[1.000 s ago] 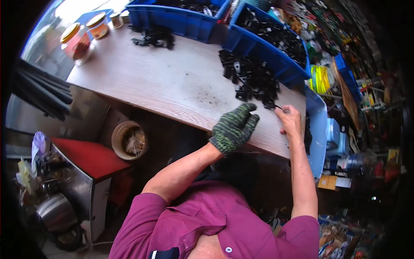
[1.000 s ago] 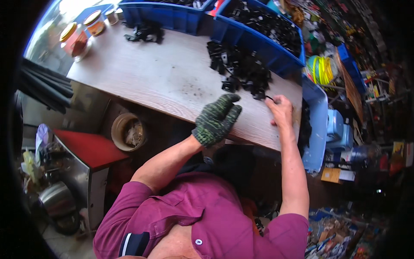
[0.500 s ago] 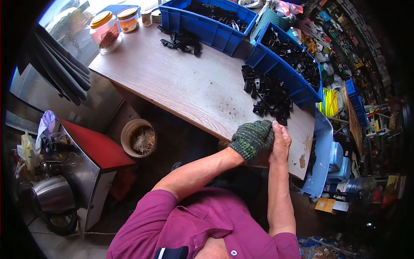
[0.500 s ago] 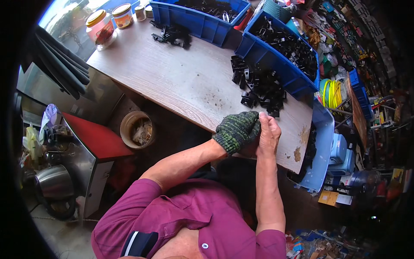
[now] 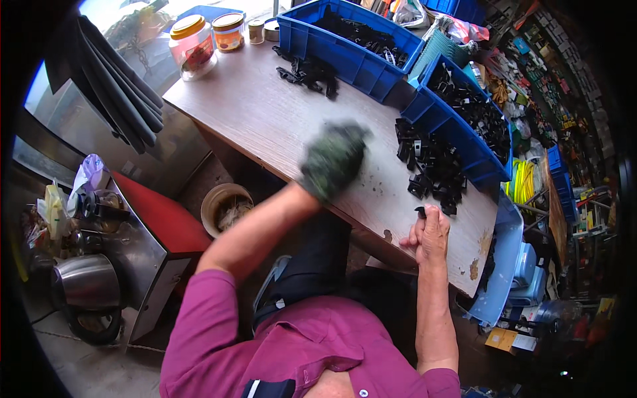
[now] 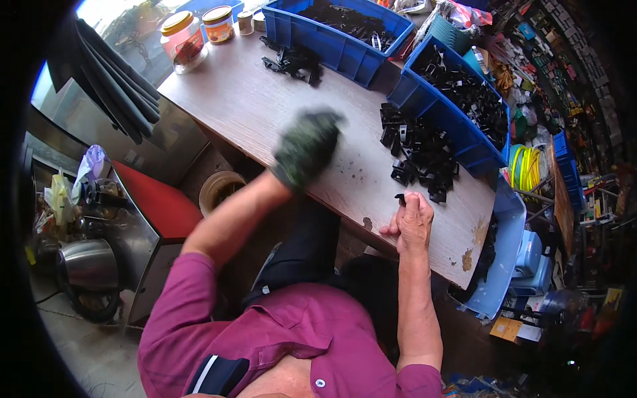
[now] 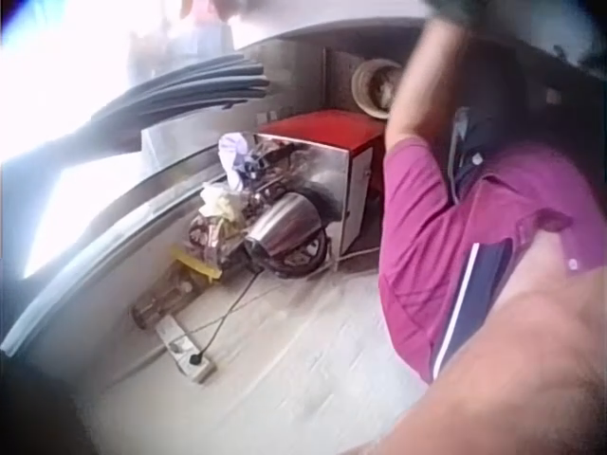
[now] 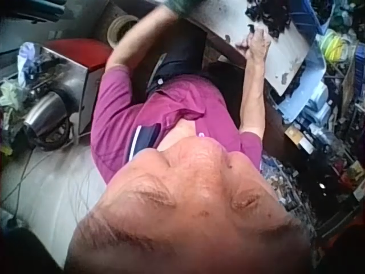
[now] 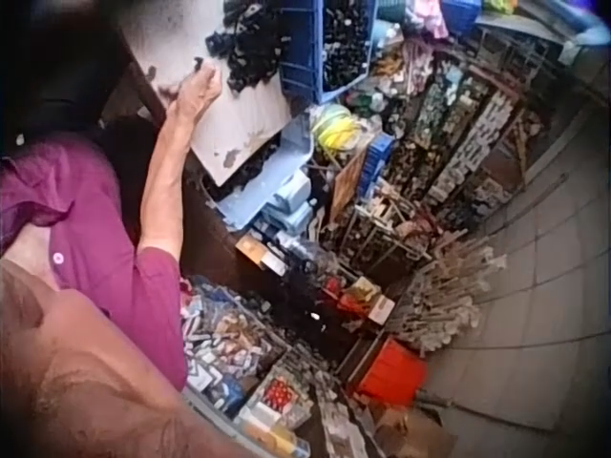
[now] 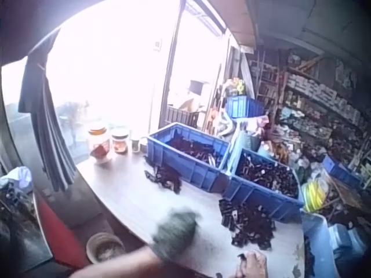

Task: Sorting small black plastic hardware components from bins onto a workbench.

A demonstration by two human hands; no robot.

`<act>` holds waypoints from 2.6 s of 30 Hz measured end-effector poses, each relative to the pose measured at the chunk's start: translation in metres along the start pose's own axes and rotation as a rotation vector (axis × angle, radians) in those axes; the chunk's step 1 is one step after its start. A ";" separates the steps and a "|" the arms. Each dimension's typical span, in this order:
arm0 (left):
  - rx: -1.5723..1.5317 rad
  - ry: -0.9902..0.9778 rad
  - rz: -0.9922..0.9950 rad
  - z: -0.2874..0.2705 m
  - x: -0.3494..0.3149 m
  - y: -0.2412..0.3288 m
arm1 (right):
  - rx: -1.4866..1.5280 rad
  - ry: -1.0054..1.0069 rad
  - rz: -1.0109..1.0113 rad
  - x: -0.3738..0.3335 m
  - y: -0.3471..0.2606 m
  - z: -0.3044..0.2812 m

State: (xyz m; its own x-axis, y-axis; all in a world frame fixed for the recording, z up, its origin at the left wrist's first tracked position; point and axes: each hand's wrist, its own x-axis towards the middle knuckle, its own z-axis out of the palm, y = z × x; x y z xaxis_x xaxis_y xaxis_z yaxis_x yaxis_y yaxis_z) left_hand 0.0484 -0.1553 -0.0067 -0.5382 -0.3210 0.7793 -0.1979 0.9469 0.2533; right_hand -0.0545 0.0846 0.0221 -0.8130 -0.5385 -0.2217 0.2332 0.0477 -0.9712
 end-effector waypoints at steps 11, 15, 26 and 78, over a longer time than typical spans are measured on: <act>0.429 -0.417 -0.088 -0.030 0.054 -0.168 | 0.056 0.055 0.034 0.000 -0.002 0.005; 0.283 -0.402 -0.114 -0.035 0.044 -0.145 | 0.045 0.090 0.066 0.002 -0.005 0.007; -0.427 -0.080 -0.294 -0.025 0.025 -0.070 | -0.007 0.093 -0.028 0.000 -0.001 0.013; -1.048 -0.571 -0.524 0.008 -0.019 0.122 | 0.127 0.459 -0.246 0.000 0.019 0.006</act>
State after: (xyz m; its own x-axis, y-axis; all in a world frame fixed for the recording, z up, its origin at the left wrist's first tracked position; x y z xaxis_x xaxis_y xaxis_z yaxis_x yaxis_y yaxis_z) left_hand 0.0276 -0.0333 0.0046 -0.9137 -0.3713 0.1653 0.1005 0.1877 0.9771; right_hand -0.0466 0.0801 0.0041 -0.9948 -0.0966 -0.0313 0.0458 -0.1513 -0.9874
